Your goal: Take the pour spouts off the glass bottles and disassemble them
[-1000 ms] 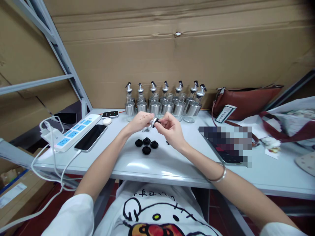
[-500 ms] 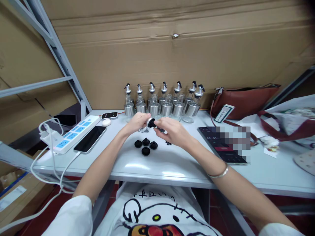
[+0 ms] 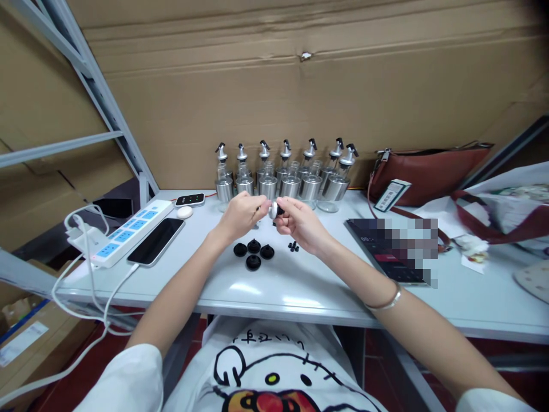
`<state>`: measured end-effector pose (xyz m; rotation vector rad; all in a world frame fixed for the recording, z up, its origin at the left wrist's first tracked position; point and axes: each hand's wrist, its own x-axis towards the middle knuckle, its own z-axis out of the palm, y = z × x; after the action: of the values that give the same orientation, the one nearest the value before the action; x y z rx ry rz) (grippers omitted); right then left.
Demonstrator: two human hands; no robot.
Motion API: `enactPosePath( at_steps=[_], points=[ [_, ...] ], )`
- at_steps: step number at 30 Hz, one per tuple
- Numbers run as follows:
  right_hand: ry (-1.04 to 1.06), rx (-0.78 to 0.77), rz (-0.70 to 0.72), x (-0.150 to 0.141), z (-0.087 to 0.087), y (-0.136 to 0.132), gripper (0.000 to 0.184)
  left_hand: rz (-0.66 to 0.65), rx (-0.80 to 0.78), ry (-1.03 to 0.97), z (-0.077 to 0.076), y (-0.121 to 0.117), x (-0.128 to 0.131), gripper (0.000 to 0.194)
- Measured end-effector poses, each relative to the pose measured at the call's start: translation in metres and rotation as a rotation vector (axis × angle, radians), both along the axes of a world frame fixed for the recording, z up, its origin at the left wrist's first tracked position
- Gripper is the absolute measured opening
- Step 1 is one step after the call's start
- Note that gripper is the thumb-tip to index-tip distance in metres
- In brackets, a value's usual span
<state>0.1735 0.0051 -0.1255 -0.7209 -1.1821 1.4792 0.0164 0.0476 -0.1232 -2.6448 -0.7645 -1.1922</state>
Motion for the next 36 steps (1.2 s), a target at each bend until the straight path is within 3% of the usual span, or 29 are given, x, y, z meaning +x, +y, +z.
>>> enactPosePath(
  at_steps=[4, 7, 15, 18, 21, 26, 28, 30, 32, 36],
  points=[
    [0.116, -0.054, -0.044, -0.01, -0.001, -0.004, 0.048, -0.034, -0.397, -0.046, 0.009, 0.004, -0.006, 0.049],
    [0.03, 0.11, -0.13, -0.014, -0.004, -0.003, 0.046, -0.043, -0.556, -0.119, 0.01, 0.005, -0.007, 0.05],
    [-0.417, 0.611, -0.386, -0.004, -0.01, -0.001, 0.028, -0.066, -0.654, -0.17, 0.008, 0.006, -0.008, 0.055],
    [-0.584, 0.88, -0.517, -0.001, -0.011, 0.004, 0.021, -0.071, -0.67, -0.172, 0.01, 0.005, -0.007, 0.054],
    [-0.688, 1.086, -0.557, 0.002, -0.011, 0.011, 0.017, -0.092, -0.693, -0.19, 0.013, 0.005, -0.006, 0.054],
    [-0.837, 1.121, -0.481, 0.014, -0.006, 0.015, 0.013, -0.043, -0.763, -0.309, 0.016, 0.021, -0.027, 0.056],
    [-0.847, 1.115, -0.538, 0.023, -0.004, 0.016, 0.005, 0.042, -0.751, -0.51, 0.014, 0.032, -0.044, 0.055],
    [-0.854, 1.092, -0.617, 0.031, -0.002, 0.018, 0.004, 0.092, -0.706, -0.561, 0.01, 0.041, -0.058, 0.05],
    [-0.892, 1.078, -0.615, 0.037, -0.002, 0.022, 0.008, 0.118, -0.74, -0.409, 0.005, 0.044, -0.065, 0.044],
    [-1.035, 1.069, -0.436, 0.042, -0.008, 0.03, 0.01, 0.221, -0.879, -0.043, -0.002, 0.04, -0.066, 0.031]
  ],
)
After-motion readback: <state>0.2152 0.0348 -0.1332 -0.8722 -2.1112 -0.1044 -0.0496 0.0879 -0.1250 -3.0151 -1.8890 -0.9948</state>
